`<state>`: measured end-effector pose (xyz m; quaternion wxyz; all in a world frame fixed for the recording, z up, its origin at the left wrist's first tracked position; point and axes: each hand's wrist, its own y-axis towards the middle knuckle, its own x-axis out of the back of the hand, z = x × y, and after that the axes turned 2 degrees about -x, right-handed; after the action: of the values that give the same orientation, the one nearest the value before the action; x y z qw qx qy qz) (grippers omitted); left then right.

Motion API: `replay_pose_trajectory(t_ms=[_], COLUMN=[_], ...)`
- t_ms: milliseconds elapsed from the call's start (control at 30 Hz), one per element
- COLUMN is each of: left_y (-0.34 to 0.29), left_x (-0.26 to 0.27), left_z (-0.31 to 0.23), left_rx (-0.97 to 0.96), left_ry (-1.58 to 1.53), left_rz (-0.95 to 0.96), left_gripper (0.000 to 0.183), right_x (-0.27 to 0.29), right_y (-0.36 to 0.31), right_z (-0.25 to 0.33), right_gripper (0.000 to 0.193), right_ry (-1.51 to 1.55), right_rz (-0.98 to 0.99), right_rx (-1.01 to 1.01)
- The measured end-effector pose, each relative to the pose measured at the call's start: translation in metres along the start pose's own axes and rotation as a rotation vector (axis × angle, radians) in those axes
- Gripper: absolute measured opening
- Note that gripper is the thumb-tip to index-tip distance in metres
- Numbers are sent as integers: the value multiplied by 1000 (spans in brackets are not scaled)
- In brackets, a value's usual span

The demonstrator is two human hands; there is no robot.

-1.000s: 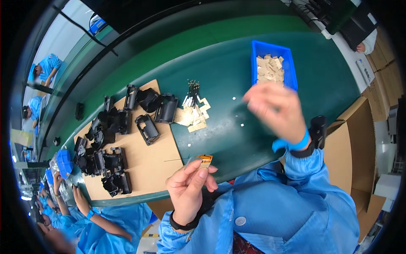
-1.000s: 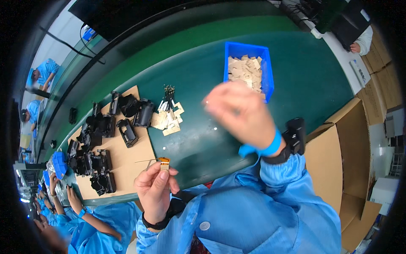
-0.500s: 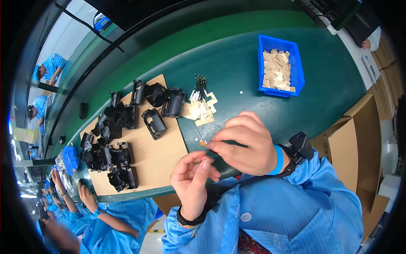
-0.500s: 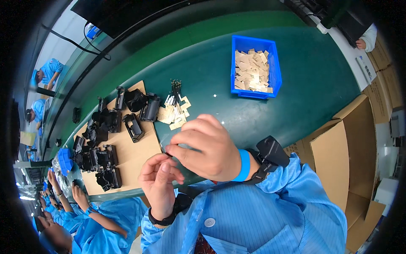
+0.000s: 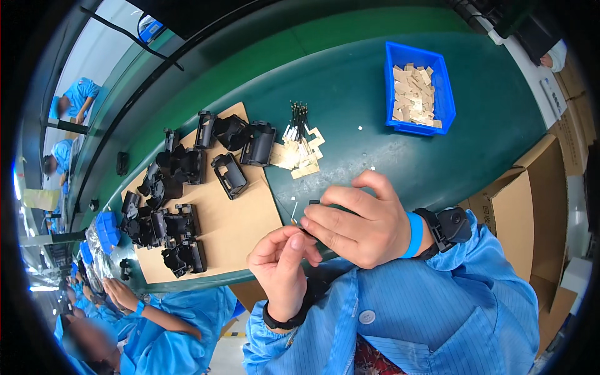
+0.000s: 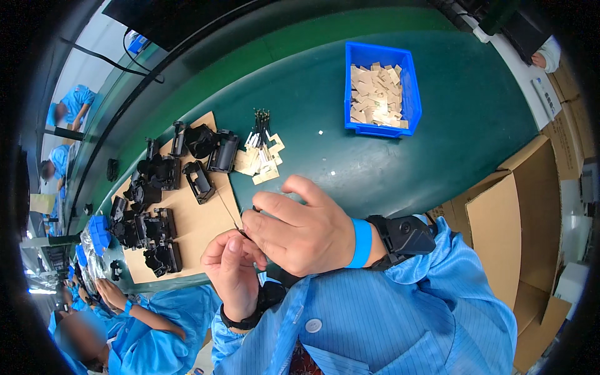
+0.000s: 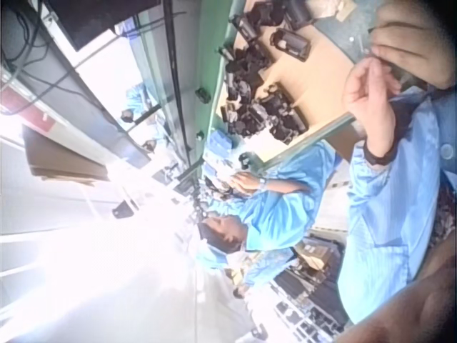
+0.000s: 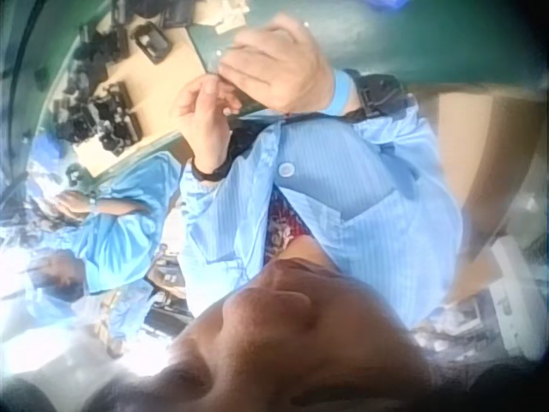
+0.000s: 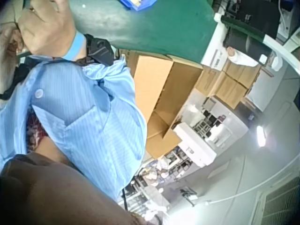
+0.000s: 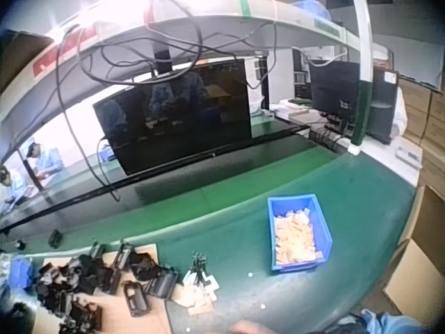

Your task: Assembling small black plastic components by inserting spacers and threading wires on an industrial production line.

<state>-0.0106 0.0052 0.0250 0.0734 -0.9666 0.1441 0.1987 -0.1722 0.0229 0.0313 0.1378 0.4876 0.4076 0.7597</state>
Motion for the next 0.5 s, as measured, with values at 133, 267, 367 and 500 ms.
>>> replay_pose_trajectory(t_ms=[133,267,367,500], left_y=[-1,-1,-2,-4], left_x=[2,3,0,0], left_z=[1,2,1,-1], left_rx=[5,-20,-38,-48], left_ry=[14,28,65,113], left_rz=[-23,-35,-42,-27], left_gripper=[11,11,11,12], right_x=[0,8,2,1], right_y=[1,7,4,5], right_z=[-2,-13,-20,-25], right_gripper=[22,26,25,21], right_ry=[53,439,626,1022], right_rz=[-4,75,128,395], right_rx=[-15,-233,-407,-645])
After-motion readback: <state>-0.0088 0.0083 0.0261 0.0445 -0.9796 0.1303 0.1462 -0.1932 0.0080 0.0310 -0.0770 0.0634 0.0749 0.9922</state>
